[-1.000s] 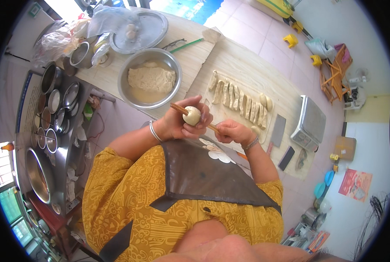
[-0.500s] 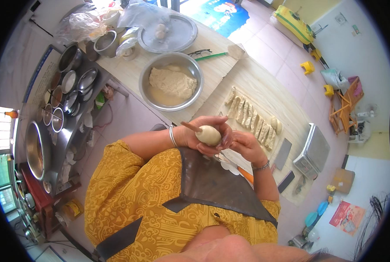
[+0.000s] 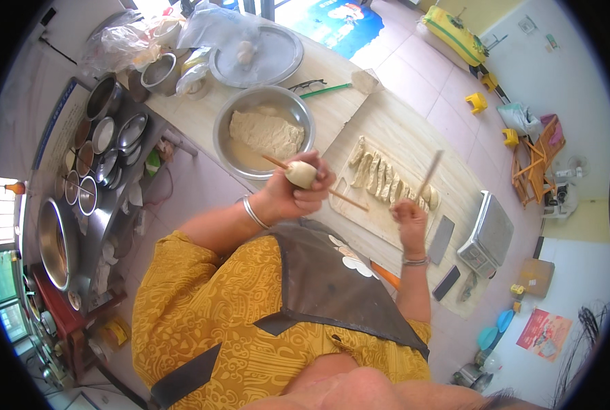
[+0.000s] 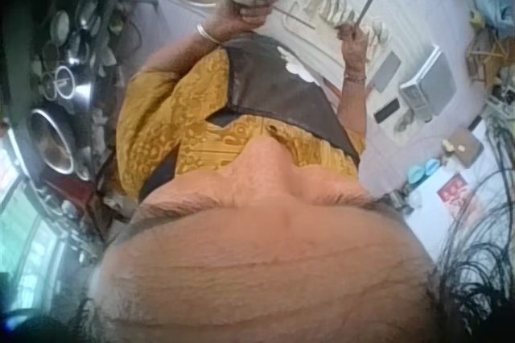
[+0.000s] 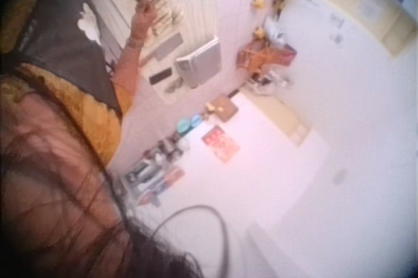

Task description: The person ladles liquid from a pot and then uses chopsticks to twist and shape pieces of dough into decorative rolls on a table.

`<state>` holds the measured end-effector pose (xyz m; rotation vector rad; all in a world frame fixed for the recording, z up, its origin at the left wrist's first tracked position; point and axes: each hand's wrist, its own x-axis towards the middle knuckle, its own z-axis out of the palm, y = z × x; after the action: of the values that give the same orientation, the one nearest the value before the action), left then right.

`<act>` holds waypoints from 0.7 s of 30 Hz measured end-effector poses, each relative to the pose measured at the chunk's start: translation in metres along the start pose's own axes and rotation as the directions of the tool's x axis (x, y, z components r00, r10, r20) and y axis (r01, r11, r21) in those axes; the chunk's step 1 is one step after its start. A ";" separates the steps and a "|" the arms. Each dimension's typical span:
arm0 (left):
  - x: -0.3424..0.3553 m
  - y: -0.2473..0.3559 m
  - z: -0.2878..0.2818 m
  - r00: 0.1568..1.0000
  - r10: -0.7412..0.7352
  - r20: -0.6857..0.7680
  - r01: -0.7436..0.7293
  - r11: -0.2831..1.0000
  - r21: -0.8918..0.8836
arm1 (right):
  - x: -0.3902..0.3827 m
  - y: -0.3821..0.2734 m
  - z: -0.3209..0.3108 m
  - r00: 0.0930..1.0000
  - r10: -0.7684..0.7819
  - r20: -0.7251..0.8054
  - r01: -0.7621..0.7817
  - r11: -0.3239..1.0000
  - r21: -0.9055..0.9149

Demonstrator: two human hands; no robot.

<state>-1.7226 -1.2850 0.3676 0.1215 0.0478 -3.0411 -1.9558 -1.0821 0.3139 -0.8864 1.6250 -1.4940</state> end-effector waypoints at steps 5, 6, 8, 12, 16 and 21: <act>0.012 -0.012 -0.003 0.996 -0.074 0.040 0.078 0.991 -0.110 | 0.003 -0.056 0.094 0.882 -0.369 0.293 0.466 0.771 -0.434; 0.009 -0.010 -0.001 0.996 -0.061 0.065 0.068 0.992 -0.110 | 0.004 -0.045 0.092 0.890 -0.333 0.311 0.442 0.797 -0.412; 0.000 -0.004 0.003 0.993 -0.027 0.114 0.040 0.993 -0.111 | 0.003 -0.020 0.081 0.913 -0.252 0.321 0.376 0.826 -0.420; -0.015 0.041 -0.020 0.966 0.254 0.054 -0.256 0.966 0.044 | -0.019 0.045 0.025 0.986 -0.034 0.161 0.115 0.839 -0.531; 0.011 0.093 -0.102 0.782 0.397 -0.480 -0.350 0.918 0.189 | -0.044 0.078 0.013 0.995 0.067 -0.078 -0.097 0.870 -0.484; 0.060 0.161 -0.205 0.466 0.559 -0.686 -0.549 0.791 0.271 | -0.042 0.075 0.035 0.982 0.083 -0.167 -0.151 0.881 -0.448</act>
<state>-1.7506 -1.4435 0.1542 1.1389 0.0357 -2.1229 -1.9049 -1.0564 0.2402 -0.9231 2.1533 -1.1231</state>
